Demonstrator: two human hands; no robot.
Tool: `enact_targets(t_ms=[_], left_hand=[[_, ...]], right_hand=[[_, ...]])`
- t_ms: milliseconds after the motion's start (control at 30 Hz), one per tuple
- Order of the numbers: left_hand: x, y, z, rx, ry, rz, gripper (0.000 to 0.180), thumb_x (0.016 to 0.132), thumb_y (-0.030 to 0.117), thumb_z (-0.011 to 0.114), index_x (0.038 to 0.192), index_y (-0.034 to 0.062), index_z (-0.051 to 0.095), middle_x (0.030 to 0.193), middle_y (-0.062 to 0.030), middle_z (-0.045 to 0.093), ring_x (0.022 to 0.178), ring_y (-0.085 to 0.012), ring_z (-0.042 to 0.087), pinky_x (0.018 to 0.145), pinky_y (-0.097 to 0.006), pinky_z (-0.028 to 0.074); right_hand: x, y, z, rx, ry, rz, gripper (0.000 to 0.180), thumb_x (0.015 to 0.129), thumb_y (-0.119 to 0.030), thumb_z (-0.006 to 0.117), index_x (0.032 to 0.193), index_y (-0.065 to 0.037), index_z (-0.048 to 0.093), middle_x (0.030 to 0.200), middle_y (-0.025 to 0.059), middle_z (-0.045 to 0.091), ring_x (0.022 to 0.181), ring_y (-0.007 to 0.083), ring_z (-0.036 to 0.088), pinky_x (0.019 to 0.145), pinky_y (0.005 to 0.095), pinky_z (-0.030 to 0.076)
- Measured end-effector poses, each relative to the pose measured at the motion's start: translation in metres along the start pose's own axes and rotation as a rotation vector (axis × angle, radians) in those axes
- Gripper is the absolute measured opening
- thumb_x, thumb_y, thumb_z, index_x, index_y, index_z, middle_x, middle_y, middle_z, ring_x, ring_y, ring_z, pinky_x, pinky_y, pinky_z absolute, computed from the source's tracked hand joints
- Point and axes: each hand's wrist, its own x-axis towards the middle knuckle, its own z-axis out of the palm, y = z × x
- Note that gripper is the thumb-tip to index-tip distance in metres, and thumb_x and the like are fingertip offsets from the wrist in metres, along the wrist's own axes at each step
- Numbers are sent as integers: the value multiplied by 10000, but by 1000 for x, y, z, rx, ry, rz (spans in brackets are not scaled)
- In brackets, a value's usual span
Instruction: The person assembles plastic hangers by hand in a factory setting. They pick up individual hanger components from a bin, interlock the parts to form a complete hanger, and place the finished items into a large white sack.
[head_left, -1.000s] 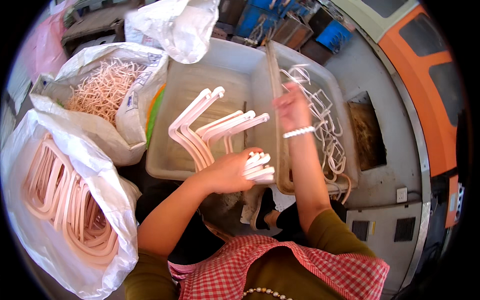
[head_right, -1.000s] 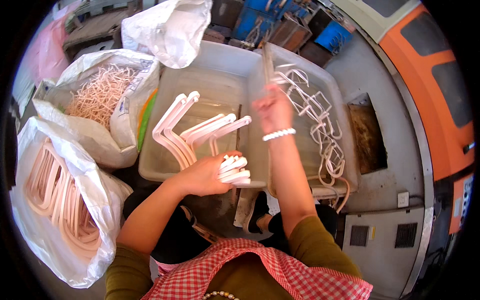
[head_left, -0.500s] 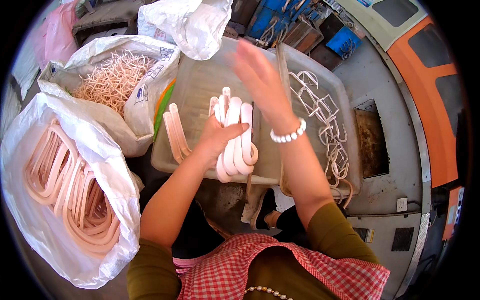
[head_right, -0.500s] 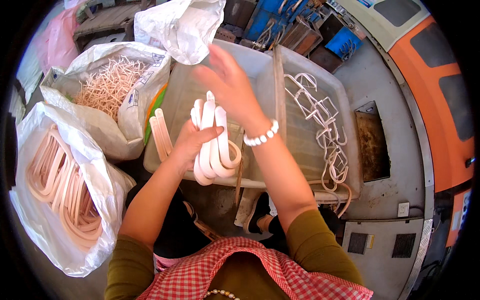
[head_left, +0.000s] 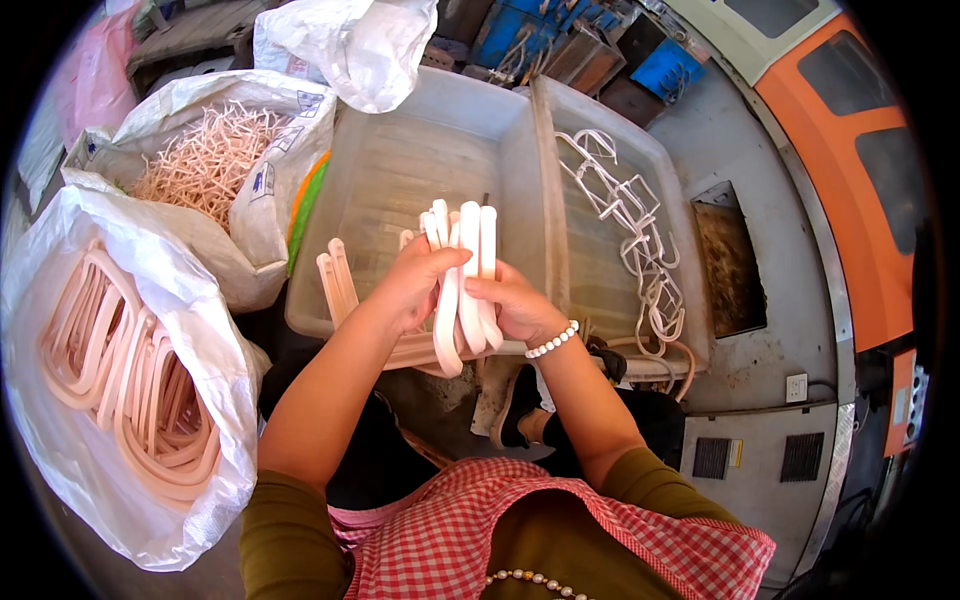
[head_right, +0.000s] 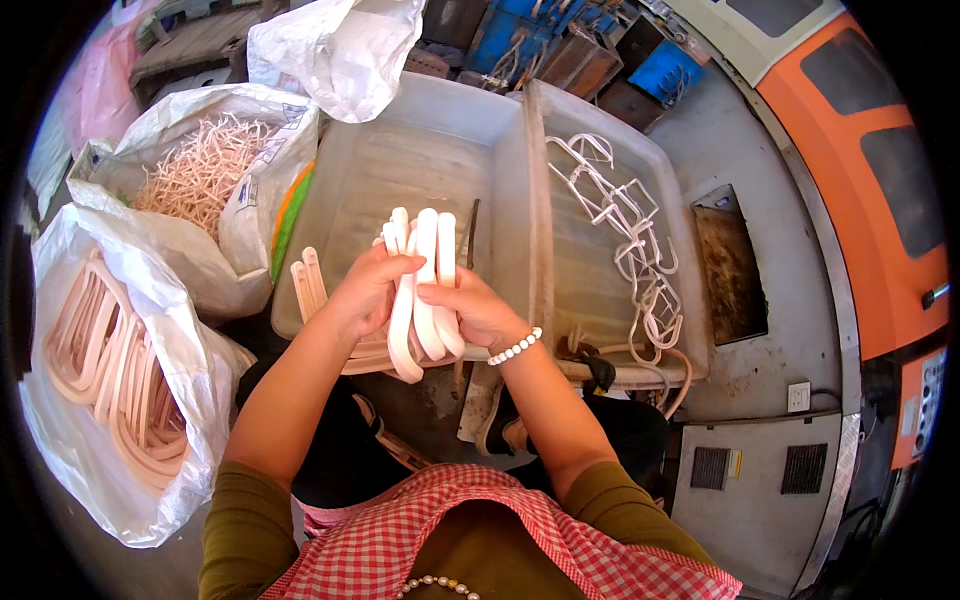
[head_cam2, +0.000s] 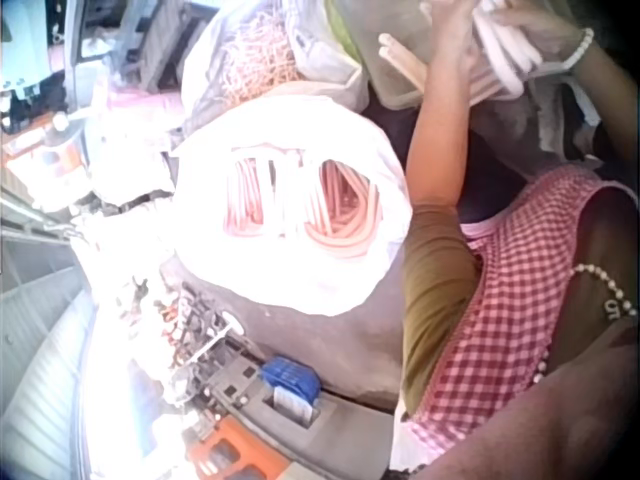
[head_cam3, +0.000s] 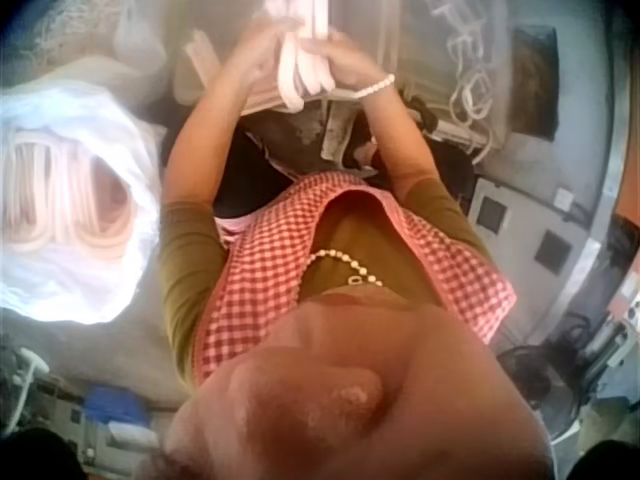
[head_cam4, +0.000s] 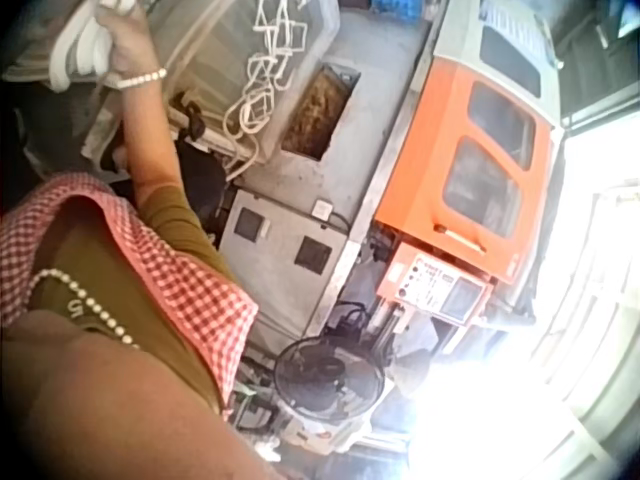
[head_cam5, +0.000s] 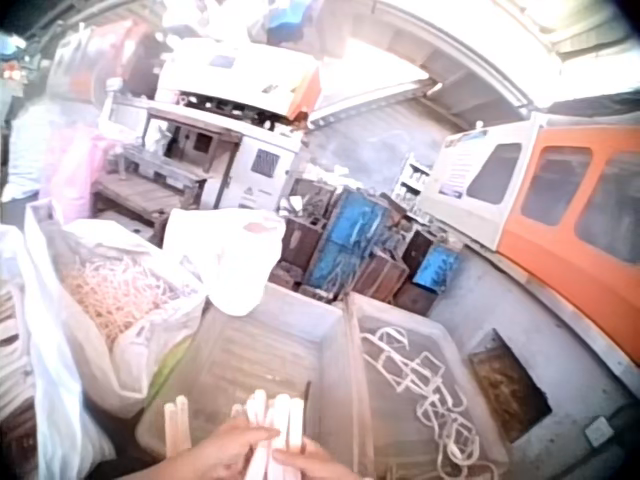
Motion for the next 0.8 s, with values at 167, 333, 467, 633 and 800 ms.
enact_targets(t_ms=[167,333,467,633,800], left_hand=[[1,-11,4,90,-47,33,305,868,98,630,1127,-2,505,980,-101,615,870,-188,632,740,-341,545],[2,-22,4,259,104,101,279,882,149,644,1078,-2,515,957,-106,618,816,-174,635,665,-324,551],[1,-21,4,221,93,36,318,866,161,668,1092,3,510,970,-108,616,833,-179,636,682,-327,553],[-5,-13,3,197,-119,-78,410,809,120,727,1131,10,498,1031,-110,611,918,-182,626,769,-330,542],[-3,-10,5,289,-186,-116,480,765,76,754,1174,24,509,1075,-90,614,970,-185,609,840,-338,510]], right_hand=[[-18,-4,0,67,86,-17,466,840,-124,680,1239,-16,463,1141,90,576,1021,177,588,898,330,497],[-20,1,4,-53,197,-58,468,816,-100,709,1212,-6,477,1113,99,586,1003,177,591,868,323,506],[-19,-2,-2,-39,266,31,402,823,-83,690,1171,10,512,1060,102,613,945,176,617,832,308,523],[-27,-12,-11,26,196,28,364,825,-64,674,1151,12,530,1052,116,627,929,185,634,811,305,537],[-38,-20,-14,-40,145,36,372,824,-39,657,1163,29,519,1034,126,635,887,192,649,788,311,548]])
